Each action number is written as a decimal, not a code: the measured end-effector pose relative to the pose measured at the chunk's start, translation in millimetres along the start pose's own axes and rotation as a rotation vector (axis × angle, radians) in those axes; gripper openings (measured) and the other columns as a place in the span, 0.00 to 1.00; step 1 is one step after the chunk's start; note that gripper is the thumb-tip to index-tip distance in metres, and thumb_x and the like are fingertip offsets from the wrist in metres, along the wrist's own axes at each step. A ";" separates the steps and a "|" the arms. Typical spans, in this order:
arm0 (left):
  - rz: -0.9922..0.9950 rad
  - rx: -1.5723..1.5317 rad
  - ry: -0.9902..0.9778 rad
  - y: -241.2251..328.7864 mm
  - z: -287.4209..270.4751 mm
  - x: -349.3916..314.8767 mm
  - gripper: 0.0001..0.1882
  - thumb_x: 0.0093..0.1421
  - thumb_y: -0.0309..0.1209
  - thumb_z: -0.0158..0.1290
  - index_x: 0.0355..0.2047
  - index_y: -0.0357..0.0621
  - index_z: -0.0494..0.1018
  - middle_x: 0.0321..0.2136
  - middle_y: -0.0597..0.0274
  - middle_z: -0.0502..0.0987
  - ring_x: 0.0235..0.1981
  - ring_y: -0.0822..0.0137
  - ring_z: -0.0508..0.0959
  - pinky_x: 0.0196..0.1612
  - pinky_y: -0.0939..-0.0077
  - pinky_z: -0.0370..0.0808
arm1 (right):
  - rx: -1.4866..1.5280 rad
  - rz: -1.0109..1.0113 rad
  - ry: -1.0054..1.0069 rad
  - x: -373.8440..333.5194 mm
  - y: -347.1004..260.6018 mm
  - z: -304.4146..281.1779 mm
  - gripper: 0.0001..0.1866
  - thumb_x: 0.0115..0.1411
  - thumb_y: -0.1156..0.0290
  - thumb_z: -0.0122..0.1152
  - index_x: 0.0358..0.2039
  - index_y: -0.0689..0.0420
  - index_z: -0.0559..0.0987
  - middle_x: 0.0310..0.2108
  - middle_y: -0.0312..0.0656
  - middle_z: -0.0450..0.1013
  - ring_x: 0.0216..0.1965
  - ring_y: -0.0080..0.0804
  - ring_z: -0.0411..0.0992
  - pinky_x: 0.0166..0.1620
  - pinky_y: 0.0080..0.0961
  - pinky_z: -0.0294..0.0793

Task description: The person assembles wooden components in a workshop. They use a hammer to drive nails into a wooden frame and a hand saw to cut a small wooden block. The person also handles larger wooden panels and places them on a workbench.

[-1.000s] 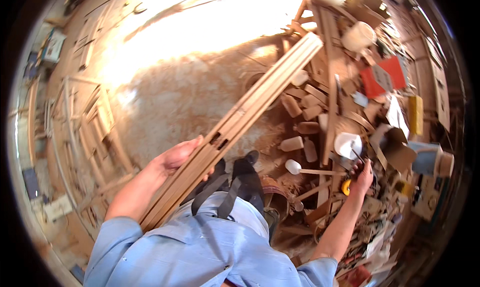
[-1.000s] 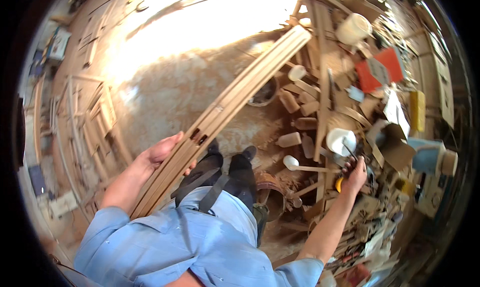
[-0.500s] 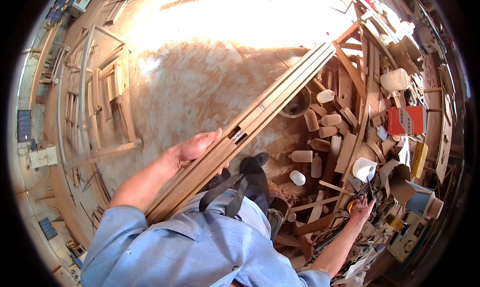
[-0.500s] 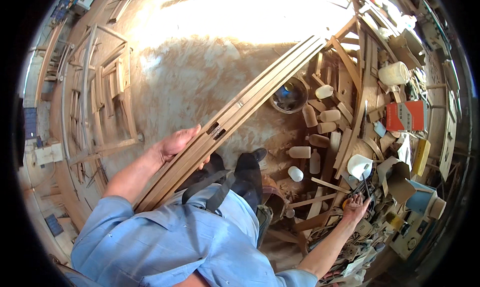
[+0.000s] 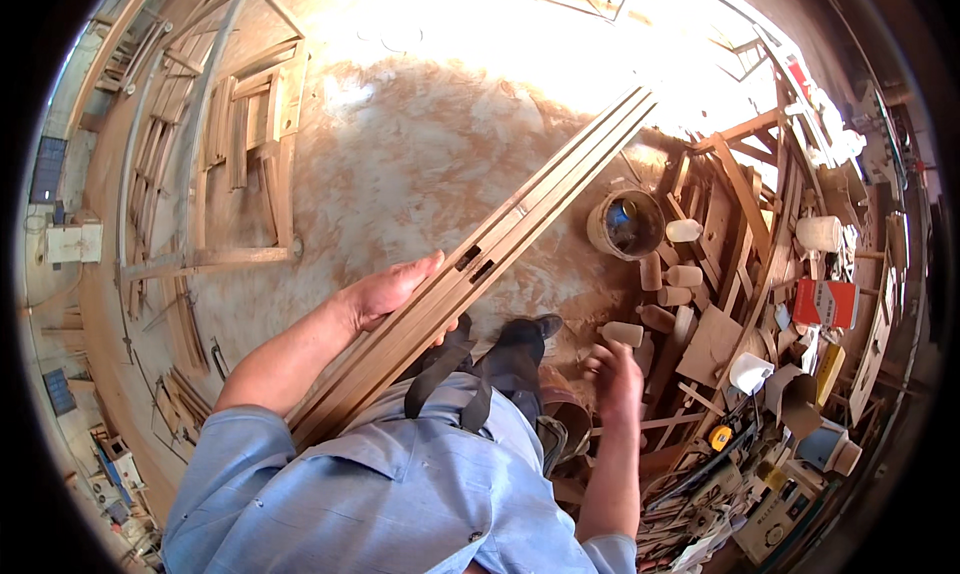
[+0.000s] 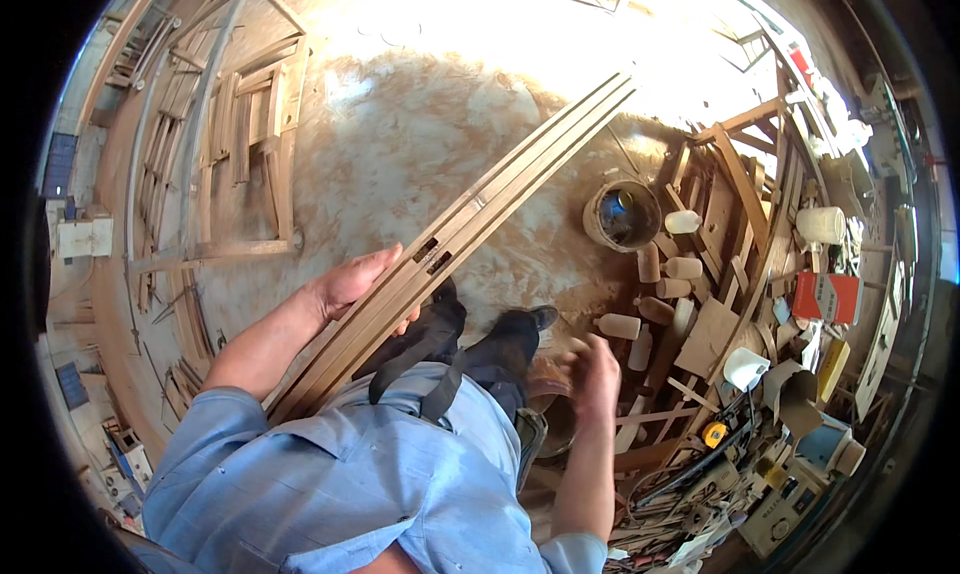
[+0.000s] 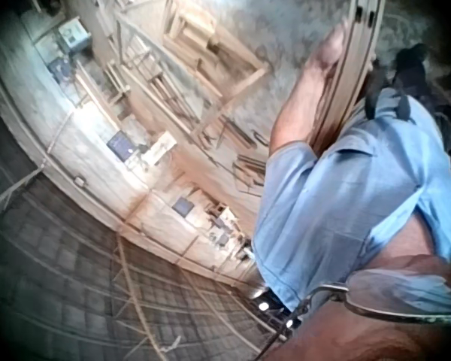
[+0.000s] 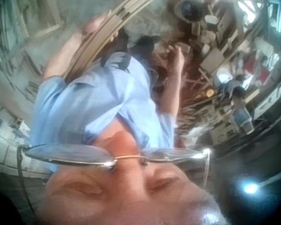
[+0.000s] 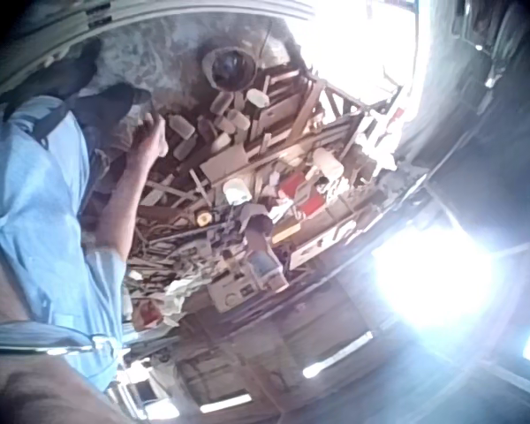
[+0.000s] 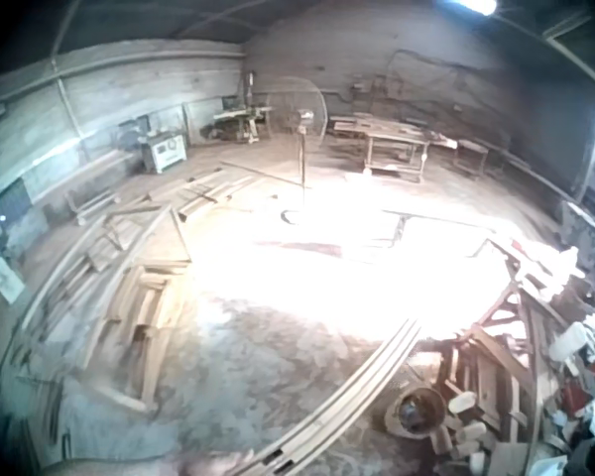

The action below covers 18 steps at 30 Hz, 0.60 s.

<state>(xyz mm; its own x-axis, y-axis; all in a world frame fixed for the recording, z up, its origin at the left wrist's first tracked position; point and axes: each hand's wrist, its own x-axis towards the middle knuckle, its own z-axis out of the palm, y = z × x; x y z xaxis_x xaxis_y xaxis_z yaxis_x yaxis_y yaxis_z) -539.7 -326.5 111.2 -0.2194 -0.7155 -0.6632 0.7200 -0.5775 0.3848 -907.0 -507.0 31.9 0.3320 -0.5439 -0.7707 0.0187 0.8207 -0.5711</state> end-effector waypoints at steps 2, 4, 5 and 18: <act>0.036 0.063 0.053 -2.3 -14.8 -11.4 0.33 0.66 0.59 0.33 0.48 0.40 0.68 0.32 0.48 0.78 0.28 0.58 0.81 0.33 0.65 0.80 | -0.122 0.051 -0.039 -3.7 7.9 77.6 0.19 0.65 0.63 0.52 0.52 0.62 0.69 0.42 0.47 0.74 0.37 0.32 0.75 0.36 0.28 0.77; 0.082 0.108 0.062 -5.7 -26.3 -24.6 0.33 0.66 0.58 0.33 0.49 0.41 0.68 0.31 0.49 0.78 0.27 0.59 0.81 0.32 0.66 0.80 | -0.129 0.012 -0.246 2.5 20.8 130.1 0.24 0.66 0.64 0.50 0.57 0.65 0.64 0.44 0.50 0.74 0.39 0.34 0.75 0.40 0.28 0.77; 0.106 0.128 0.069 -7.5 -32.6 -31.9 0.32 0.67 0.58 0.32 0.49 0.41 0.68 0.31 0.50 0.78 0.27 0.60 0.81 0.32 0.66 0.80 | -0.149 0.002 -0.330 4.8 23.0 157.2 0.25 0.67 0.62 0.48 0.59 0.66 0.63 0.45 0.50 0.73 0.43 0.35 0.74 0.45 0.29 0.75; 0.160 -0.165 -0.012 -35.6 -75.7 -101.4 0.37 0.64 0.63 0.29 0.51 0.41 0.66 0.34 0.51 0.77 0.30 0.61 0.80 0.37 0.67 0.78 | 0.373 0.327 -0.668 21.1 39.9 373.9 0.26 0.61 0.43 0.51 0.42 0.55 0.73 0.38 0.47 0.73 0.43 0.47 0.70 0.55 0.49 0.67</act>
<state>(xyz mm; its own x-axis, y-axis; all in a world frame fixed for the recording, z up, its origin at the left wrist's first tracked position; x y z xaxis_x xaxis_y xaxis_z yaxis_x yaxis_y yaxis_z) -493.3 -203.6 116.2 -0.1008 -0.7979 -0.5943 0.8438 -0.3851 0.3739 -546.6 -420.2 98.6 0.8627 -0.1459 -0.4842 0.0963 0.9873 -0.1259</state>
